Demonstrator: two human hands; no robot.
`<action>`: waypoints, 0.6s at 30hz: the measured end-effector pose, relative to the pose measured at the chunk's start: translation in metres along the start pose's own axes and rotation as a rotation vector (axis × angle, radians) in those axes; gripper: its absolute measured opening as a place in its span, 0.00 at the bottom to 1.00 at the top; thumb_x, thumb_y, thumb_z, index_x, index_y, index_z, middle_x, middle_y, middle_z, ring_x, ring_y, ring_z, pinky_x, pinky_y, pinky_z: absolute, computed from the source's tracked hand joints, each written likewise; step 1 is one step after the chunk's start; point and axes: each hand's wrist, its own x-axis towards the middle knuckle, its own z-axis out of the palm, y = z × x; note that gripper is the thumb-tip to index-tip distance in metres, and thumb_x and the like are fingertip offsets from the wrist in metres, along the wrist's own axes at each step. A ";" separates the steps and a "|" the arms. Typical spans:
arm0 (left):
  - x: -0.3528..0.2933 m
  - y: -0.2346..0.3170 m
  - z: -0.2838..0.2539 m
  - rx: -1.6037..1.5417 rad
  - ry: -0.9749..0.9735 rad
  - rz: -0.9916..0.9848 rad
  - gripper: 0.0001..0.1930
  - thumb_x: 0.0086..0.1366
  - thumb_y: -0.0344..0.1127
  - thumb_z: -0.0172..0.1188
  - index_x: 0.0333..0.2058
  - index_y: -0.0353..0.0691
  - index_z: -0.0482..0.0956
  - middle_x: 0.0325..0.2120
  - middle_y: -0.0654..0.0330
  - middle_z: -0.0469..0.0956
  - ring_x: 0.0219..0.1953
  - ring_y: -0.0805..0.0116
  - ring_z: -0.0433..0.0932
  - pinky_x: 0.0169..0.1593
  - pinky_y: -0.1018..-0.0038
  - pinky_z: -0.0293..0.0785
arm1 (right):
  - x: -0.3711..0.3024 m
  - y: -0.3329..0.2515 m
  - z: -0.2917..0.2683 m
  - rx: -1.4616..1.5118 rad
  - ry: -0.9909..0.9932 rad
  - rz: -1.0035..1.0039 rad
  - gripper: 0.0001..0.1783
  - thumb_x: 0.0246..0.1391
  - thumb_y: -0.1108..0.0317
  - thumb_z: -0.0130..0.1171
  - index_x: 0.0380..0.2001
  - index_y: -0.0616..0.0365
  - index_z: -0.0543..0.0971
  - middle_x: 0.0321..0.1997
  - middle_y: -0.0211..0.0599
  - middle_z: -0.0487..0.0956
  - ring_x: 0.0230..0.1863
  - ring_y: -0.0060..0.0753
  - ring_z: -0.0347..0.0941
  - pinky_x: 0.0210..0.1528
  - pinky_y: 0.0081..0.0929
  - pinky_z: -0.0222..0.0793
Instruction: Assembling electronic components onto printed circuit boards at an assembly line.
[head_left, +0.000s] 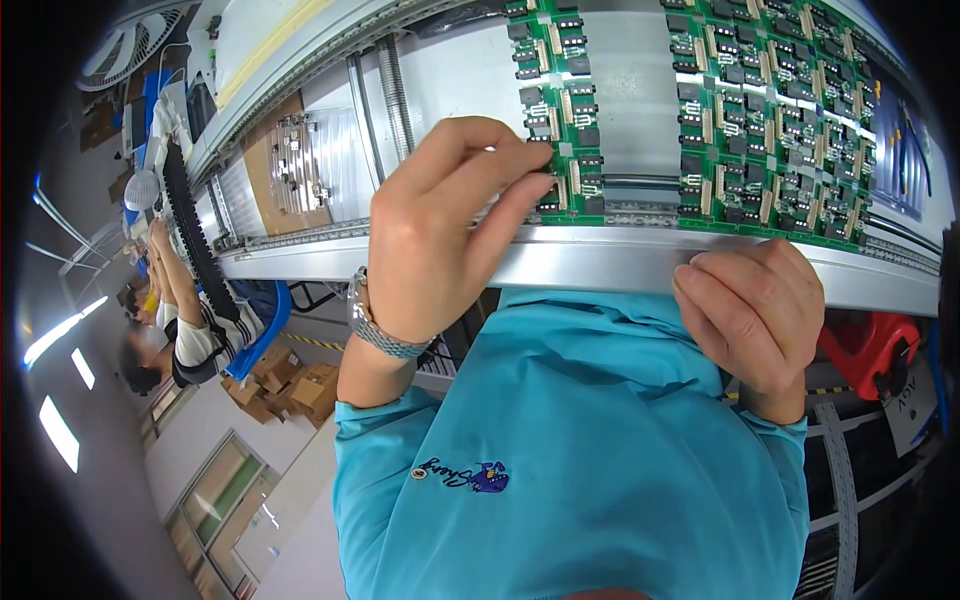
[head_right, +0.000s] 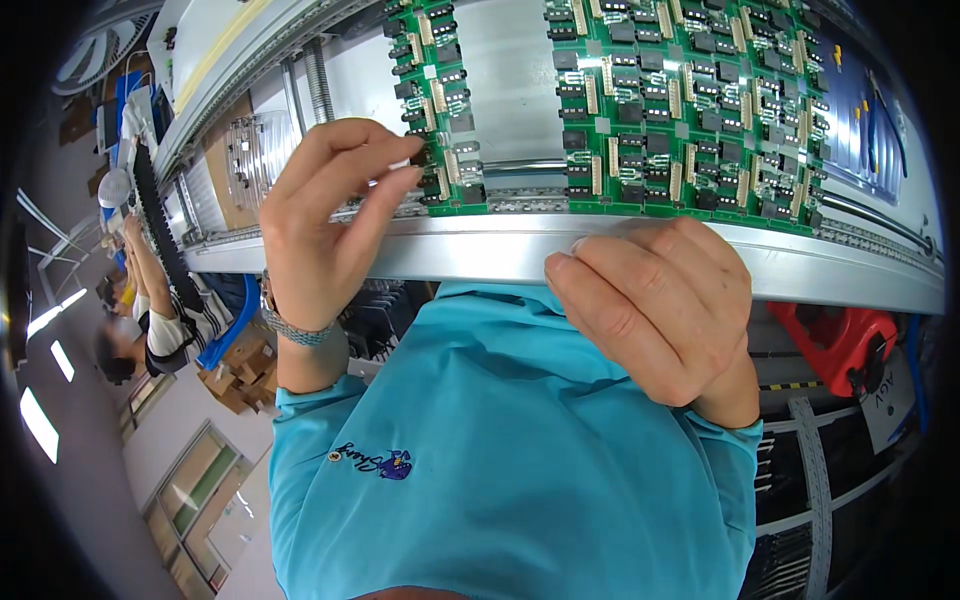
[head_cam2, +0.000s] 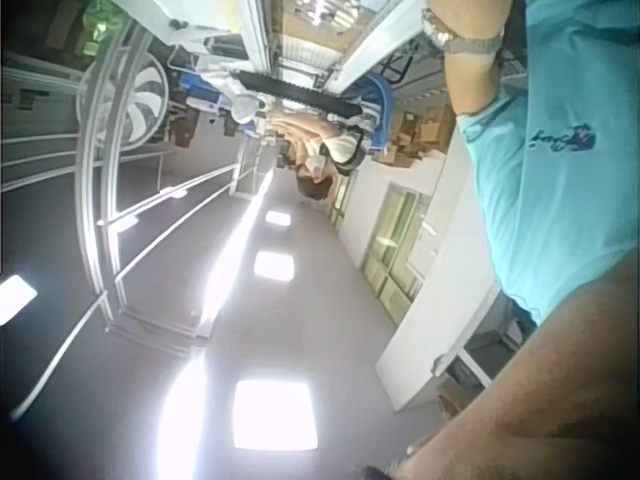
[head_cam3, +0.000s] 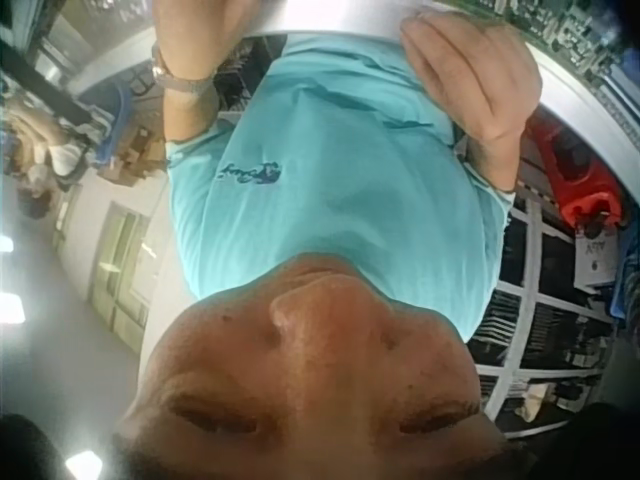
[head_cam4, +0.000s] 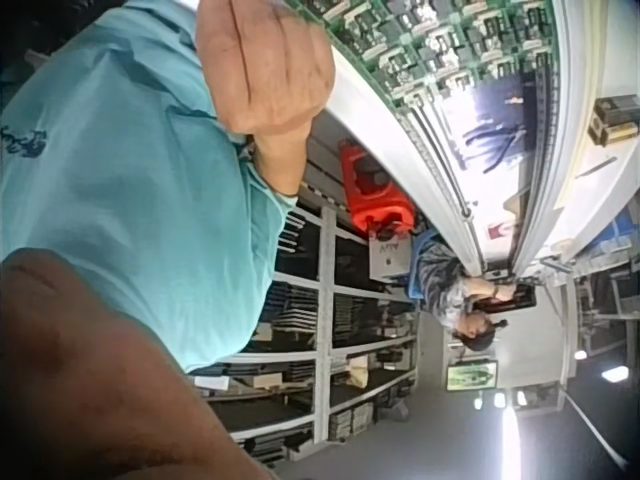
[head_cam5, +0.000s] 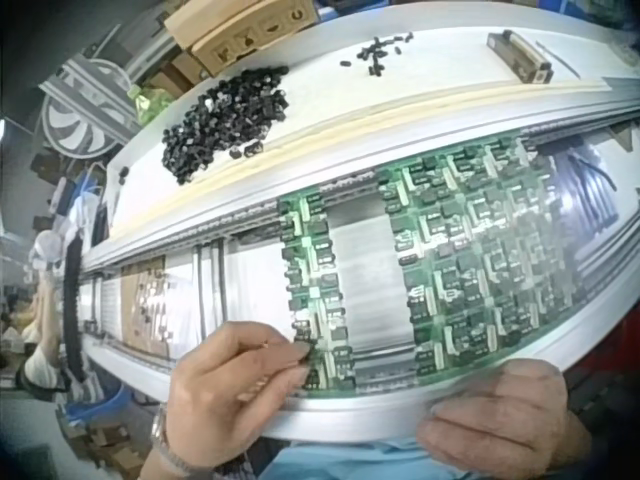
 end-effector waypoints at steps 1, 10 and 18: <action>0.002 -0.002 -0.004 -0.056 0.020 -0.049 0.09 0.61 0.25 0.70 0.41 0.33 0.87 0.37 0.60 0.83 0.31 0.74 0.77 0.32 0.81 0.72 | 0.000 0.001 0.000 -0.002 0.002 -0.003 0.10 0.44 0.80 0.72 0.31 0.57 0.85 0.34 0.33 0.84 0.27 0.32 0.75 0.30 0.26 0.72; 0.041 -0.034 -0.007 -0.713 -0.151 -0.602 0.11 0.66 0.32 0.68 0.43 0.31 0.86 0.32 0.59 0.85 0.24 0.80 0.74 0.25 0.86 0.66 | 0.002 0.003 0.000 -0.030 0.059 -0.098 0.10 0.43 0.79 0.70 0.32 0.57 0.84 0.32 0.32 0.83 0.25 0.28 0.72 0.27 0.23 0.69; 0.052 -0.033 0.006 -0.899 -0.290 -0.665 0.10 0.65 0.32 0.67 0.41 0.31 0.86 0.30 0.58 0.86 0.19 0.82 0.73 0.20 0.89 0.62 | -0.003 0.006 0.000 -0.016 0.079 -0.129 0.10 0.43 0.78 0.70 0.32 0.57 0.84 0.32 0.32 0.82 0.25 0.26 0.71 0.28 0.22 0.69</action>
